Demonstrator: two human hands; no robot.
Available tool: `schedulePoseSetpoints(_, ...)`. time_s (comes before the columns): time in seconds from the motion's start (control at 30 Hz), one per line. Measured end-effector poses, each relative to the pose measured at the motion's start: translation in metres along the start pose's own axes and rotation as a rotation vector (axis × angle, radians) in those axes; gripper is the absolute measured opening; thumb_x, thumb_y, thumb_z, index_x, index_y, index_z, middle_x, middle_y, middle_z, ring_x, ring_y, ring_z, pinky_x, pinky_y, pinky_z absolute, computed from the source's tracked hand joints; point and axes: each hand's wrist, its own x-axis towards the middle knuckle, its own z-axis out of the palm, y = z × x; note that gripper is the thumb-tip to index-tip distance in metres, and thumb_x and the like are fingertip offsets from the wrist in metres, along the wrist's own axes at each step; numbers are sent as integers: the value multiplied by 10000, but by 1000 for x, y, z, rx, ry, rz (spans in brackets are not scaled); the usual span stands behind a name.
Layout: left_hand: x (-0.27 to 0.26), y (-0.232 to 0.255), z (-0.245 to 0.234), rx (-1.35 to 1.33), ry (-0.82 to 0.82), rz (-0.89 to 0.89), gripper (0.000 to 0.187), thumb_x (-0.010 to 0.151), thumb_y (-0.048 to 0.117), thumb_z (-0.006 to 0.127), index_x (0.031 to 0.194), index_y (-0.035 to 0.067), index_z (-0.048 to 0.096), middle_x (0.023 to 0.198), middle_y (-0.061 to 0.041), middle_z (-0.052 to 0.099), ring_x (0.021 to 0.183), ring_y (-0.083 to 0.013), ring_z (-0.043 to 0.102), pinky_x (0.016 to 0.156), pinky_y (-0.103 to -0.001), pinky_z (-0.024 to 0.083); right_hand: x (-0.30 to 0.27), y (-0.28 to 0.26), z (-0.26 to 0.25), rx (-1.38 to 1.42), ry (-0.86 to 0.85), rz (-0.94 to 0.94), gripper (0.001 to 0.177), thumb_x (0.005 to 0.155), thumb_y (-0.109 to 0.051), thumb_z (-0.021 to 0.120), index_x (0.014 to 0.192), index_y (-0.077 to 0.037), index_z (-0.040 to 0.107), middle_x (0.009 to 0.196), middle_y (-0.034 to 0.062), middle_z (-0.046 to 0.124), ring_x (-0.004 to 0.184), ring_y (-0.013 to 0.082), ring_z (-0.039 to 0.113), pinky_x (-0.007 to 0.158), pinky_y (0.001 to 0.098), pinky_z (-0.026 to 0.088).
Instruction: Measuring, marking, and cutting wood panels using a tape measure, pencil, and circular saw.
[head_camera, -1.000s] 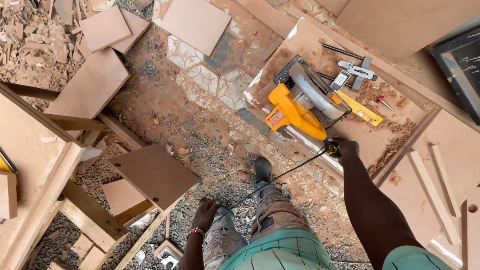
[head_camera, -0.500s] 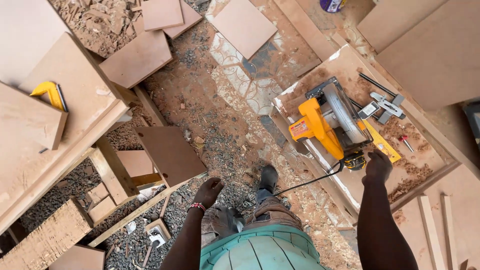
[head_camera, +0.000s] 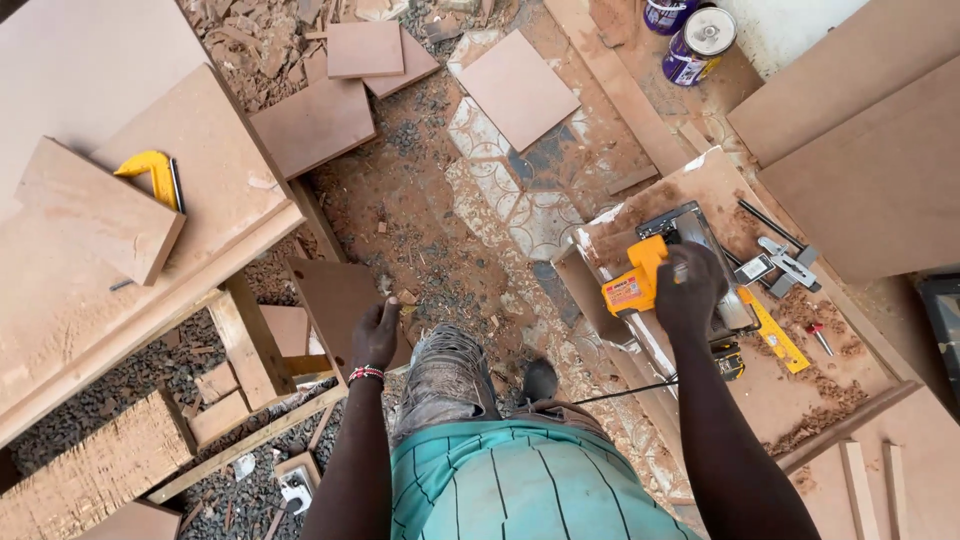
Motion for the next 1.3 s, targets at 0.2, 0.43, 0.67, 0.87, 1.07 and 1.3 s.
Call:
schedulePoseSetpoints(0.2,34,177,31,-12,-243,228,578,1244,637,563,1596,234,781,1517,-193,826,1481,-491,717,1272,-693,528,30,-58,90,15,-186,48,399,1075,-342,763,1461,-262,826,1675,65,689,1626,351,590,1379,542,418)
schedulePoseSetpoints(0.43,173,268,53,84,-583,329,670,1239,666,580,1664,161,699,1607,-235,753,1605,-496,598,1354,-708,472,65,-92,152,-121,-343,379,430,1139,-452,699,1530,-281,753,1804,51,559,1725,340,470,1442,539,288)
schedulePoseSetpoints(0.67,303,310,60,326,-728,358,670,1253,663,574,1642,138,720,1589,-249,756,1597,-491,610,1339,-708,471,84,-119,155,-78,-54,557,341,1110,-297,757,1441,-224,788,1633,176,627,1592,494,560,1313,643,451)
schedulePoseSetpoints(0.87,331,388,99,302,-744,469,642,1271,660,569,1643,161,727,1591,-215,757,1588,-479,614,1315,-700,472,102,-78,41,-219,504,385,248,1100,-50,750,1329,-91,836,1496,261,624,1457,578,623,1243,641,524)
schedulePoseSetpoints(1.07,327,450,164,442,-888,541,658,1252,701,571,1630,187,729,1594,-207,753,1600,-483,602,1322,-719,466,-29,73,-51,-156,772,685,401,1030,140,694,1359,-75,773,1148,9,597,1113,165,659,1141,290,472)
schedulePoseSetpoints(1.3,344,526,275,720,-1042,612,754,1089,734,504,1566,205,749,1616,-90,770,1534,-320,713,1170,-547,613,-13,116,-59,142,64,1792,601,1255,-97,514,1786,-375,547,1635,171,660,1451,395,589,1097,603,555)
